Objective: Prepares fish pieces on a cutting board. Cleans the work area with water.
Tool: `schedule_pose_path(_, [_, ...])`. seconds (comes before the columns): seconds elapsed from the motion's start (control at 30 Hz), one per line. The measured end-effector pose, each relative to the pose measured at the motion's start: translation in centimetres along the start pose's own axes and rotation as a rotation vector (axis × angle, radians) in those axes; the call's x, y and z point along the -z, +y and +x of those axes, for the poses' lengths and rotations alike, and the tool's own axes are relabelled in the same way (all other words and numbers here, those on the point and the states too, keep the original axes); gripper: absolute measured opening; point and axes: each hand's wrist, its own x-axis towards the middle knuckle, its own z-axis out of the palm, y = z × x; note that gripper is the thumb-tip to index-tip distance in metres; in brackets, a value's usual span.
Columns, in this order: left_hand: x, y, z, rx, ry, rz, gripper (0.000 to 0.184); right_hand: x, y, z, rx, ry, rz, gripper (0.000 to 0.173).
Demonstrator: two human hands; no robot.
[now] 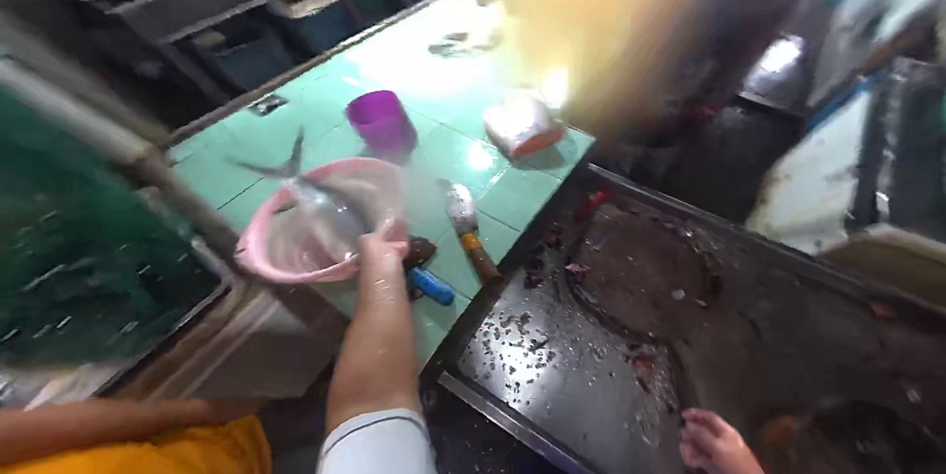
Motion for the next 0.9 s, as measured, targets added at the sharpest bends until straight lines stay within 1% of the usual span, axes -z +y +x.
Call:
schedule_pose_path(0.1, [0.0, 1.3, -0.2, -0.022, -0.015, 0.072, 0.042, 1.1, 0.7, 0.2, 0.049, 0.057, 0.082, 0.031])
schedule_pose_path(0.17, [0.1, 2.4, -1.7, -0.036, -0.006, 0.141, 0.037, 1.5, 1.3, -0.5, 0.049, 0.054, 0.142, 0.030])
schedule_pose_path(0.23, [0.7, 3.0, -3.2, -0.030, -0.070, 0.113, 0.038, 2.2, 2.2, -1.2, 0.042, 0.048, 0.220, 0.029])
schedule_pose_path(0.27, [0.6, 3.0, -4.8, -0.023, -0.101, 0.109, 0.034, 2.5, 2.6, -1.5, 0.034, 0.055, 0.254, 0.028])
schedule_pose_path(0.3, [0.3, 2.8, -7.1, -0.023, -0.110, 0.146, 0.027, 2.7, 3.0, -1.8, 0.025, 0.067, 0.279, 0.027])
schedule_pose_path(0.33, [0.0, 2.4, -9.8, -0.027, -0.116, 0.217, 0.013, 3.0, 3.5, -2.1, 0.017, 0.080, 0.294, 0.027])
schedule_pose_path(0.37, [-0.3, 1.7, -12.8, -0.033, -0.134, 0.298, 0.008, 3.1, 4.0, -2.5, 0.017, 0.096, 0.298, 0.026])
schedule_pose_path(0.4, [-0.4, 1.0, -15.6, -0.043, -0.160, 0.367, 0.010, 3.2, 4.4, -2.7, 0.025, 0.107, 0.292, 0.027])
schedule_pose_path(0.43, [-0.2, 0.2, -18.1, -0.058, -0.220, 0.400, 0.017, 3.2, 4.7, -2.8, 0.038, 0.108, 0.282, 0.027])
schedule_pose_path(0.47, [-0.1, -0.7, -20.1, -0.068, -0.259, 0.412, 0.023, 3.0, 5.0, -2.8, 0.051, 0.110, 0.275, 0.028])
schedule_pose_path(0.5, [-0.2, -1.7, -22.3, -0.045, -0.267, 0.409, 0.024, 2.8, 5.1, -2.8, 0.063, 0.096, 0.262, 0.028])
schedule_pose_path(0.57, [0.0, -4.0, -25.9, 0.089, -0.318, 0.342, 0.027, 2.3, 5.4, -2.7, 0.072, 0.042, 0.234, 0.028])
schedule_pose_path(0.63, [0.2, -7.9, -28.2, 0.256, -0.390, 0.301, 0.026, 2.3, 5.8, -3.0, 0.062, -0.001, 0.217, 0.027])
schedule_pose_path(0.7, [0.6, -12.9, -29.2, 0.422, -0.445, 0.352, 0.027, 2.3, 6.3, -3.5, 0.062, -0.016, 0.191, 0.029])
schedule_pose_path(0.77, [1.0, -18.8, -29.2, 0.559, -0.487, 0.441, 0.020, 2.6, 6.8, -3.8, 0.064, -0.012, 0.178, 0.029])
schedule_pose_path(0.87, [2.1, -25.6, -30.1, 0.698, -0.547, 0.506, 0.015, 3.4, 9.1, -4.0, 0.041, 0.061, 0.244, 0.030])
schedule_pose_path(0.9, [2.8, -27.7, -30.6, 0.732, -0.562, 0.534, 0.017, 3.8, 9.9, -4.3, 0.023, 0.104, 0.279, 0.029])
